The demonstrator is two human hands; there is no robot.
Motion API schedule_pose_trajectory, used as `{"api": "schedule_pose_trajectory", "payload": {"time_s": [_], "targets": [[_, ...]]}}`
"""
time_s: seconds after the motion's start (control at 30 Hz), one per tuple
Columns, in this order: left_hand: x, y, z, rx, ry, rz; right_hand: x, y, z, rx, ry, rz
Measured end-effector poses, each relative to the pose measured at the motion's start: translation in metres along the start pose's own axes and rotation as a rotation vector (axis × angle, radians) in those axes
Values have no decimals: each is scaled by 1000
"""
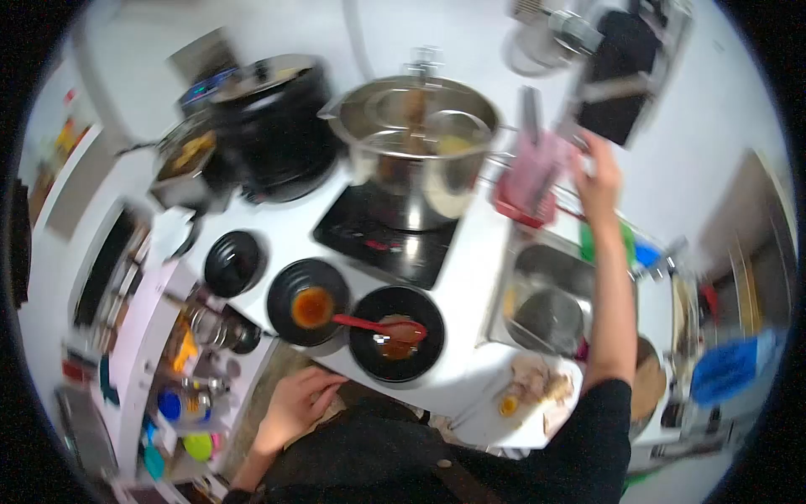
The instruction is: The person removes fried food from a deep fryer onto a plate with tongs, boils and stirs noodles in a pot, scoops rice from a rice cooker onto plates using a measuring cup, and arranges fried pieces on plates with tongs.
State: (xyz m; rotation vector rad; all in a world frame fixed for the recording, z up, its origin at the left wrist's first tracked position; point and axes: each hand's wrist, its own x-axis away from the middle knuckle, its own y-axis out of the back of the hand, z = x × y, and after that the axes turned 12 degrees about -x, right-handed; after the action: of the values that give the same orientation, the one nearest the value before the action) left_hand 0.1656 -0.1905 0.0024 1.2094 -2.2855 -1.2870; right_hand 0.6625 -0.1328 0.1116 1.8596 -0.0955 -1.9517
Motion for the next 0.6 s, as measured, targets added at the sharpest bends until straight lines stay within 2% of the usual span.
{"api": "schedule_pose_trajectory", "payload": {"time_s": [0.03,0.1,0.17,0.27,0.3,0.33,0.37,0.4,0.43,0.5,0.57,0.6], "targets": [[-2,4,1,59,29,-15,-8,6,28,28,59,-14],[-4,19,0,210,90,-36,-12,14,83,70,313,-35],[-4,35,2,403,128,-30,-7,13,152,-194,390,189],[11,55,19,933,233,167,-8,-1,266,-654,497,533],[19,63,27,1099,244,172,-10,-12,302,-824,543,608],[31,72,35,1263,253,181,-10,-29,336,-965,623,631],[43,83,43,1424,261,195,-10,-54,365,-1001,896,530],[58,95,51,1550,245,126,2,-75,394,-922,1039,379],[74,109,60,1672,231,58,16,-98,423,-993,1042,324],[115,139,88,1670,241,-101,41,-136,475,-1043,1068,439],[160,159,127,1338,428,-314,58,-168,533,-1070,1058,546],[183,169,148,1275,483,-386,65,-184,562,-1143,1010,575]]}}
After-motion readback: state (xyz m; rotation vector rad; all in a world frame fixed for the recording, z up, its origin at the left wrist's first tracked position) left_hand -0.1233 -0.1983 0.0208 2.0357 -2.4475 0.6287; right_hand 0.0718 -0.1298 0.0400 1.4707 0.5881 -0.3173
